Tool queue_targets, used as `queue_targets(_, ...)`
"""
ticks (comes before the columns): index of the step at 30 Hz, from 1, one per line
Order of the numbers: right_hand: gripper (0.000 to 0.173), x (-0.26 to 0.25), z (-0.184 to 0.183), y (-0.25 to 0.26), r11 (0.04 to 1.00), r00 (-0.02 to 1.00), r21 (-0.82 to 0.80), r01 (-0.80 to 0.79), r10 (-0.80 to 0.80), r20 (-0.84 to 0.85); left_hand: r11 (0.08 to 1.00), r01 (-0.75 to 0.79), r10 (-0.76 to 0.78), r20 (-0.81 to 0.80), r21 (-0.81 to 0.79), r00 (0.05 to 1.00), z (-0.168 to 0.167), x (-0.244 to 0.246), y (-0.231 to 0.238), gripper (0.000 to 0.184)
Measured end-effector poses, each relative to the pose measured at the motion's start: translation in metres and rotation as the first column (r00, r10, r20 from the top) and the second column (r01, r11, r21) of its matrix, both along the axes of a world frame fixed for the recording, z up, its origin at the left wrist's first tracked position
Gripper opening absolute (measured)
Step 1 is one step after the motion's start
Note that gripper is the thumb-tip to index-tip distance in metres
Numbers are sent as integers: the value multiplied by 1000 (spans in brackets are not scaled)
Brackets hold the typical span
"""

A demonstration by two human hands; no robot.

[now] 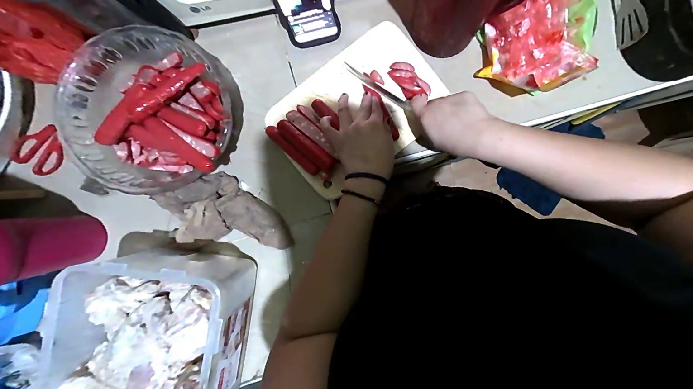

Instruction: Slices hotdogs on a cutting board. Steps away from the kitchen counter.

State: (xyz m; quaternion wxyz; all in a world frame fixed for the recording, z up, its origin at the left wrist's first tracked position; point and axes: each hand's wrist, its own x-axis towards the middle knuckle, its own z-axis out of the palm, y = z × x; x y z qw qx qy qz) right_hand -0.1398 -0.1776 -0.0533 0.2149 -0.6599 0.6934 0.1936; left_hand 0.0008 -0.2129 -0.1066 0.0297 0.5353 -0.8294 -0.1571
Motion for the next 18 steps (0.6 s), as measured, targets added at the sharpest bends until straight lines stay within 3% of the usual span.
queue_targets(18,28,2,8,1,1000,1000,24,-5,6,-17,999,30,-30,13,37,999,1,-2,-2,47)
